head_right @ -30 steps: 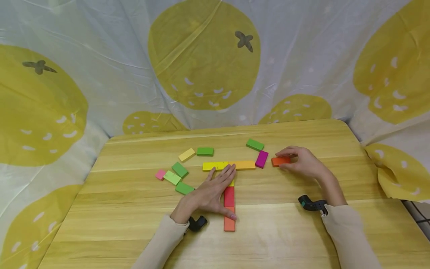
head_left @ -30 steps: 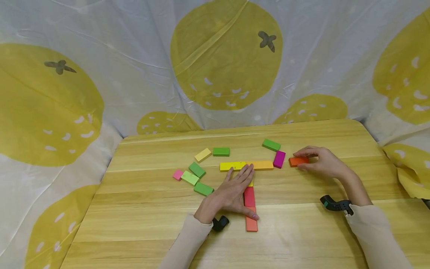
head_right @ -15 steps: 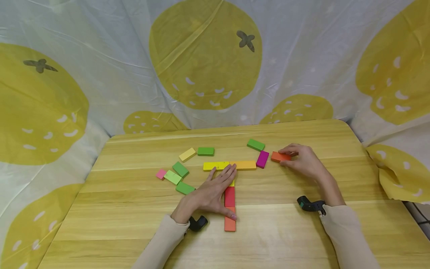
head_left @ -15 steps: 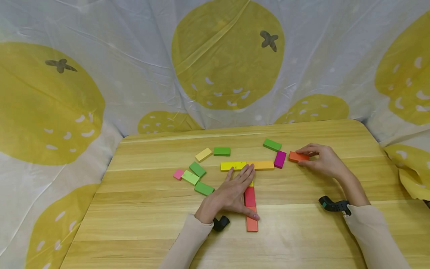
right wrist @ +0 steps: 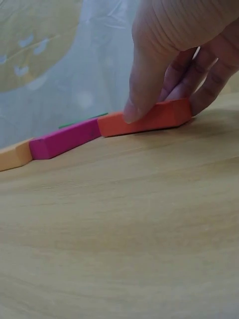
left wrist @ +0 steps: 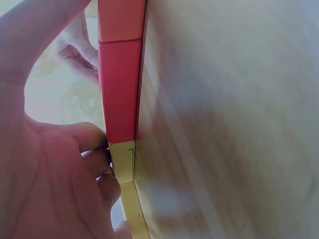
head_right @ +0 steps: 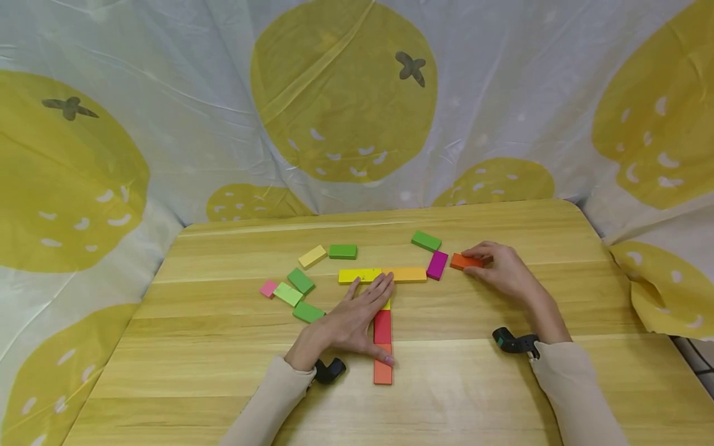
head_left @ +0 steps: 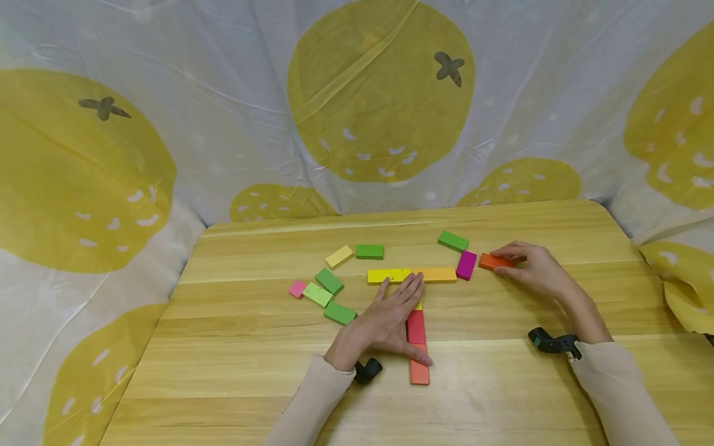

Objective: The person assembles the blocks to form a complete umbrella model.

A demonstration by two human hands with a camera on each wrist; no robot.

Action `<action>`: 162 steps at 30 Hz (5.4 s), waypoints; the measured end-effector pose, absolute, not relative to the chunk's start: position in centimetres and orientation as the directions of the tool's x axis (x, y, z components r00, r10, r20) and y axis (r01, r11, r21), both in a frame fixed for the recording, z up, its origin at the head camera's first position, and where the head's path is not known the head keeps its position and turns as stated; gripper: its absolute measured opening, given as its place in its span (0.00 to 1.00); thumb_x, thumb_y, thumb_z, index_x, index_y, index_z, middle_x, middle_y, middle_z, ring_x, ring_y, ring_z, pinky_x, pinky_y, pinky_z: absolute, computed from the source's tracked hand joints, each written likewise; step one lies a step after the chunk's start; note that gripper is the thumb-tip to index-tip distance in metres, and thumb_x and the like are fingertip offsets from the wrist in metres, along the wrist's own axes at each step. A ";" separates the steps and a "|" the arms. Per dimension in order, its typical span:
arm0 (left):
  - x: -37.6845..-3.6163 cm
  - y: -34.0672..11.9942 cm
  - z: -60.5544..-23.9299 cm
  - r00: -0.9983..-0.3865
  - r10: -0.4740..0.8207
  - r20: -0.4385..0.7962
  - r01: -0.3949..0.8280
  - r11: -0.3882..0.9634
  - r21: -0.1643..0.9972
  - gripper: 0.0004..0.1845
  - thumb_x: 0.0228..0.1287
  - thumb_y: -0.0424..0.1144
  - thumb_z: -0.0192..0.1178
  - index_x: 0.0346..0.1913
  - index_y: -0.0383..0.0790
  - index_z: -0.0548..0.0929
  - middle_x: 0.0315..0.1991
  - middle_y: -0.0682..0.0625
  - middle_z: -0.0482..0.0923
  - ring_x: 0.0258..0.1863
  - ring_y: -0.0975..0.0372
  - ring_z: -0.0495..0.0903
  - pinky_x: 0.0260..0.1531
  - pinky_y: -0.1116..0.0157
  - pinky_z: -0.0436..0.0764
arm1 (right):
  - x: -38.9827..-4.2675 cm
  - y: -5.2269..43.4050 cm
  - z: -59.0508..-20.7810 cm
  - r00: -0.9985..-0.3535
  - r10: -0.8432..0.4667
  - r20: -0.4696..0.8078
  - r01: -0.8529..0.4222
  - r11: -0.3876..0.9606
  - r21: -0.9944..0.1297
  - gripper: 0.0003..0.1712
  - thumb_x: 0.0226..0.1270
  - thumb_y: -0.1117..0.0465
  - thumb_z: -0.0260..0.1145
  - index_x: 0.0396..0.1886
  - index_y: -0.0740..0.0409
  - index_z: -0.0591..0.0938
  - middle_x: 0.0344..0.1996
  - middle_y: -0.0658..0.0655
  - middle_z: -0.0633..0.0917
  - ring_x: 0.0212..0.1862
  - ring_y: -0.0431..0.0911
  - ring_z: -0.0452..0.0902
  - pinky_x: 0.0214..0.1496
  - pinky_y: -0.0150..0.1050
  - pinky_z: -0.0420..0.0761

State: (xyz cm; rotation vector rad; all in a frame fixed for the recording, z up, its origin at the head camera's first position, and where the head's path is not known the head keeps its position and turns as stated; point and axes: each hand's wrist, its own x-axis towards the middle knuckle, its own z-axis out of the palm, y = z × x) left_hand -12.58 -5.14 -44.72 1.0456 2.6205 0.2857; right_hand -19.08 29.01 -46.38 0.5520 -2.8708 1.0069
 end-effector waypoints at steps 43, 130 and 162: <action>-12.8 -5.2 -44.8 -0.692 0.689 -0.217 0.633 0.723 0.278 0.73 0.38 0.79 0.61 0.77 0.44 0.33 0.79 0.53 0.24 0.78 0.61 0.28 0.75 0.44 0.34 | -28.8 17.3 -43.9 -0.875 -0.476 0.081 -0.390 0.599 -0.699 0.19 0.64 0.66 0.67 0.55 0.62 0.82 0.54 0.65 0.81 0.57 0.58 0.76 0.60 0.54 0.77; -12.6 -4.8 -44.8 -0.688 0.697 -0.202 0.648 0.715 0.261 0.72 0.39 0.80 0.60 0.77 0.43 0.35 0.79 0.53 0.25 0.78 0.60 0.28 0.75 0.44 0.36 | -18.8 22.2 -48.4 -0.933 -0.358 -0.016 -0.303 0.811 -0.501 0.52 0.68 0.35 0.55 0.78 0.56 0.43 0.77 0.69 0.39 0.76 0.68 0.37 0.75 0.64 0.39; -21.9 -12.6 -42.0 -0.902 0.398 0.167 0.432 0.823 0.369 0.19 0.59 0.30 0.66 0.54 0.38 0.83 0.57 0.44 0.80 0.56 0.50 0.80 0.56 0.53 0.79 | -18.7 22.0 -48.5 -0.925 -0.379 -0.016 -0.326 0.817 -0.476 0.51 0.70 0.36 0.53 0.78 0.56 0.41 0.77 0.68 0.37 0.76 0.67 0.37 0.76 0.62 0.39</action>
